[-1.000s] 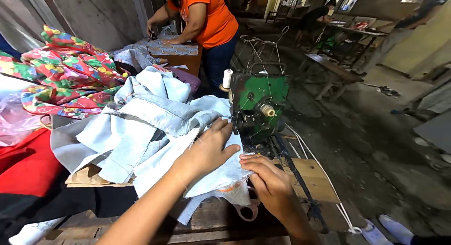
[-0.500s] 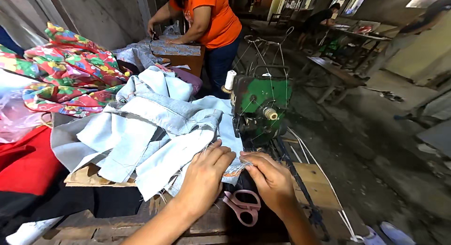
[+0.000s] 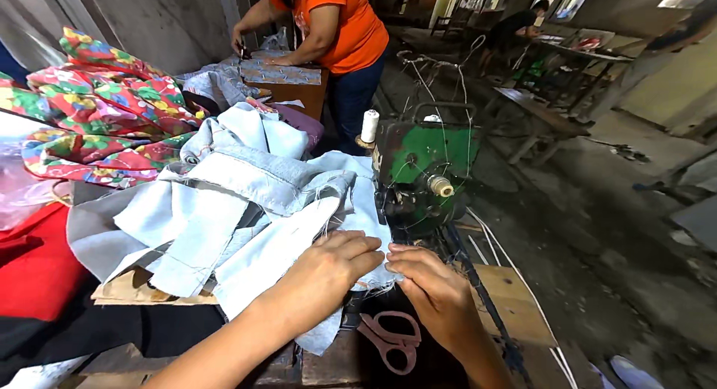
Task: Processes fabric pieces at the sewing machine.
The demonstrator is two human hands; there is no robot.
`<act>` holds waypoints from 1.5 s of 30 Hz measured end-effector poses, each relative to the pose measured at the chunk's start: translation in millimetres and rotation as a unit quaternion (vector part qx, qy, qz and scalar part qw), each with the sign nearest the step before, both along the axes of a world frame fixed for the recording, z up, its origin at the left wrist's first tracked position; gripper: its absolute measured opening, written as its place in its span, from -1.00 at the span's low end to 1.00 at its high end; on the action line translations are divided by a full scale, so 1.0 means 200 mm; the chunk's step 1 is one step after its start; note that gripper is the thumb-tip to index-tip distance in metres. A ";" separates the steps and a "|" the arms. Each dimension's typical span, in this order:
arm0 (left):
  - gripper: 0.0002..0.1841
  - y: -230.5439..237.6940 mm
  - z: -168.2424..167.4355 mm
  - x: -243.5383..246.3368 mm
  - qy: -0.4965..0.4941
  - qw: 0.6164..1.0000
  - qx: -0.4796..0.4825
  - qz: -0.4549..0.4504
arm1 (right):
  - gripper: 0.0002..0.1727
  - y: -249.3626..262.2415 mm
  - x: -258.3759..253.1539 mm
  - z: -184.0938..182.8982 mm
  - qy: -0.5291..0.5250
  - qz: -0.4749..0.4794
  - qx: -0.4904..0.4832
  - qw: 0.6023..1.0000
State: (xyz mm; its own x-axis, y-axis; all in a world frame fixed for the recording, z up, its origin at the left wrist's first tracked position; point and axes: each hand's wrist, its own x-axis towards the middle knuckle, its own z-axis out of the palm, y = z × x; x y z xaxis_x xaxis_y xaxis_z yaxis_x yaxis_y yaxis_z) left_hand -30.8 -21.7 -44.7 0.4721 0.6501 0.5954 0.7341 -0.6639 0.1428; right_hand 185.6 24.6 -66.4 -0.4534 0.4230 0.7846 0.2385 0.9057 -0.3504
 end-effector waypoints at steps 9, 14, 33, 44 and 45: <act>-0.66 0.00 0.10 -0.03 0.042 0.993 -0.092 -0.056 | -0.78 0.03 0.01 0.01 -0.020 -0.004 0.017 1.000; -0.62 0.00 0.09 -0.04 0.003 0.993 -0.079 -0.085 | -0.78 0.02 0.01 0.01 -0.034 -0.014 0.022 0.999; -0.58 0.09 0.11 -0.05 -0.011 0.989 -0.108 -0.096 | -0.64 0.01 0.03 0.03 -0.075 -0.056 0.033 0.995; -0.53 0.13 0.15 -0.09 -0.011 0.978 -0.171 -0.124 | -0.61 0.01 0.02 0.03 -0.082 -0.064 0.021 0.994; -0.53 0.13 0.14 -0.09 -0.013 0.978 -0.169 -0.122 | -0.60 0.00 0.02 0.04 -0.091 -0.067 0.022 0.993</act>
State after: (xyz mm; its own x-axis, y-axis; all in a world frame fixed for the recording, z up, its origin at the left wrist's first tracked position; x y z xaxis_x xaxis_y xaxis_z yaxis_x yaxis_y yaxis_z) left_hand -48.1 4.7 -15.7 0.6254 0.6814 0.3803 0.5520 -0.7308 0.4015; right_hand 190.3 24.2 -59.0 -0.5318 0.4557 0.7138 0.4140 0.8752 -0.2503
